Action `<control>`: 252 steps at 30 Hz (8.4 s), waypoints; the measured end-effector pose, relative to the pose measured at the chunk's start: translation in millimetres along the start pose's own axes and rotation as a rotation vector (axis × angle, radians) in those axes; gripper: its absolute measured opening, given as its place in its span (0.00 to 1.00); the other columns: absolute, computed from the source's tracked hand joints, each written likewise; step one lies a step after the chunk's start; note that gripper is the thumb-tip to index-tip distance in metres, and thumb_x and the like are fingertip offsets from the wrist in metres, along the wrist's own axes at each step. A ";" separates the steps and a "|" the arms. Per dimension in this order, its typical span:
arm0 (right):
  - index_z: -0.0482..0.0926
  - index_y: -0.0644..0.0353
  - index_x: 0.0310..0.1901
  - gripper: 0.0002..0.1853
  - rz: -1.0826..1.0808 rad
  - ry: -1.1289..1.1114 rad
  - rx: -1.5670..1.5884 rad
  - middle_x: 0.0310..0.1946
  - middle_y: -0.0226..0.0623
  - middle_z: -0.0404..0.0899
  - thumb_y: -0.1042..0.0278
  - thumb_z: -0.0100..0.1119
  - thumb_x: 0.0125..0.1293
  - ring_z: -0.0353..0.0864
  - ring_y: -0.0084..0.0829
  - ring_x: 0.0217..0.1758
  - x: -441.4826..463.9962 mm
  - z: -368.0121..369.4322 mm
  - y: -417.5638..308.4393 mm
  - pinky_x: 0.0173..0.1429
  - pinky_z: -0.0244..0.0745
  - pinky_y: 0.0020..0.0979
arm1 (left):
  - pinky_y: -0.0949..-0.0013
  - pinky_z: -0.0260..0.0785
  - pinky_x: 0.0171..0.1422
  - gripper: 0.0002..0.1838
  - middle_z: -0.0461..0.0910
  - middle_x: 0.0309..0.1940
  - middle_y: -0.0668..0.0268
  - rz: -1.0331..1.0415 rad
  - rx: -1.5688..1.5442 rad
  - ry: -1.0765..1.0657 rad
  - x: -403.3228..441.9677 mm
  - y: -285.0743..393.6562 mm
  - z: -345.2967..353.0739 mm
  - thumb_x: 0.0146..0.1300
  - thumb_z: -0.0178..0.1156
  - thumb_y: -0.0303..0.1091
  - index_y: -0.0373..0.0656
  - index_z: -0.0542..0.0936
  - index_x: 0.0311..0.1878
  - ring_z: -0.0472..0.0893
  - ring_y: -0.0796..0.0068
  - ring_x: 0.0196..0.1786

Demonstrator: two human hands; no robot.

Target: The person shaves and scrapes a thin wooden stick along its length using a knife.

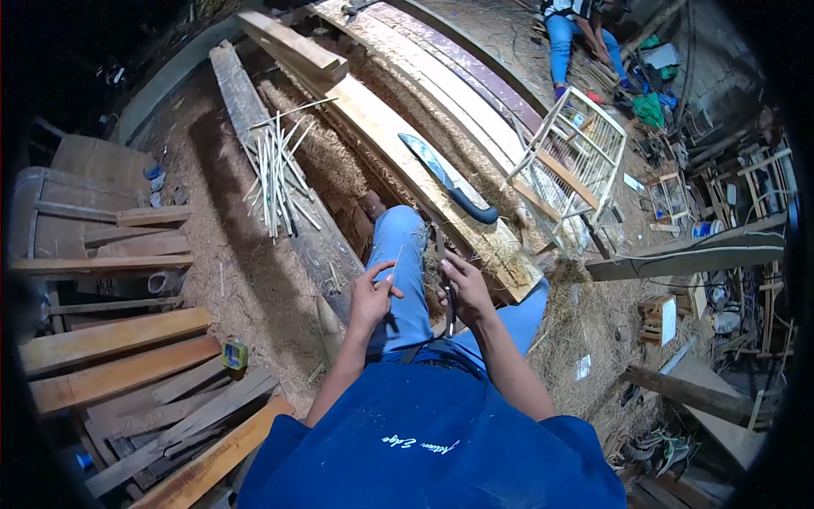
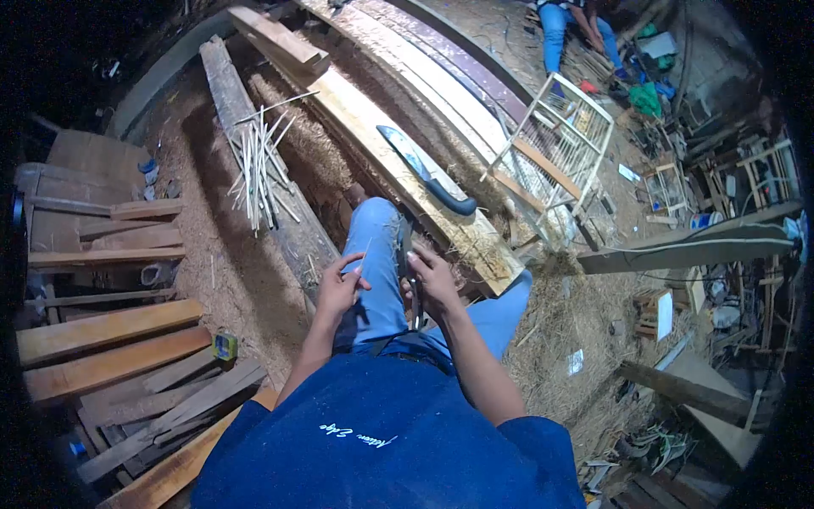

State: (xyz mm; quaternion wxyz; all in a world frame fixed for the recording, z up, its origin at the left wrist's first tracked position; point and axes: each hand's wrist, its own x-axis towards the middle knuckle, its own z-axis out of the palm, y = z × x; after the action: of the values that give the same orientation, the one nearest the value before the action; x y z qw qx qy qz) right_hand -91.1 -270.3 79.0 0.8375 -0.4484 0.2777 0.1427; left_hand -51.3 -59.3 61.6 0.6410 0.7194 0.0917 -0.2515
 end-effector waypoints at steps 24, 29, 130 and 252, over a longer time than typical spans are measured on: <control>0.90 0.45 0.51 0.17 -0.704 0.122 -0.987 0.38 0.40 0.76 0.74 0.72 0.61 0.80 0.36 0.40 39.8 11.1 83.1 0.44 0.76 0.34 | 0.75 0.58 0.17 0.11 0.85 0.25 0.57 -0.153 -0.252 0.060 14.4 -50.7 -2.1 0.74 0.60 0.30 0.37 0.79 0.55 0.70 0.84 0.13; 0.91 0.45 0.51 0.17 -0.629 0.170 -0.939 0.38 0.39 0.76 0.74 0.71 0.62 0.80 0.37 0.40 43.6 8.7 84.4 0.45 0.76 0.34 | 0.77 0.56 0.16 0.11 0.84 0.25 0.57 -0.134 -0.252 0.058 9.9 -52.6 -0.6 0.75 0.60 0.31 0.34 0.79 0.55 0.66 0.86 0.13; 0.90 0.44 0.52 0.15 -0.684 0.358 -1.056 0.41 0.42 0.76 0.71 0.68 0.65 0.82 0.43 0.41 43.3 11.3 78.7 0.44 0.77 0.40 | 0.77 0.54 0.13 0.16 0.85 0.26 0.58 -0.153 -0.247 0.070 0.7 -53.0 3.3 0.75 0.61 0.36 0.33 0.79 0.57 0.67 0.85 0.12; 0.84 0.67 0.32 0.04 -0.860 0.487 -0.770 0.25 0.41 0.77 0.79 0.72 0.58 0.77 0.35 0.26 -58.9 -49.9 90.8 0.32 0.71 0.34 | 0.79 0.60 0.15 0.08 0.85 0.27 0.60 0.020 -0.074 -0.200 -54.4 -38.0 84.1 0.75 0.59 0.29 0.31 0.79 0.46 0.70 0.85 0.13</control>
State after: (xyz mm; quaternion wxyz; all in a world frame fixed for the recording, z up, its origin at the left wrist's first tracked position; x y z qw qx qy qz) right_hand -199.7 -260.5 30.8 0.5110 -0.8094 0.1839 -0.2233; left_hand -135.8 -124.2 50.1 0.6756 0.6673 0.0293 -0.3121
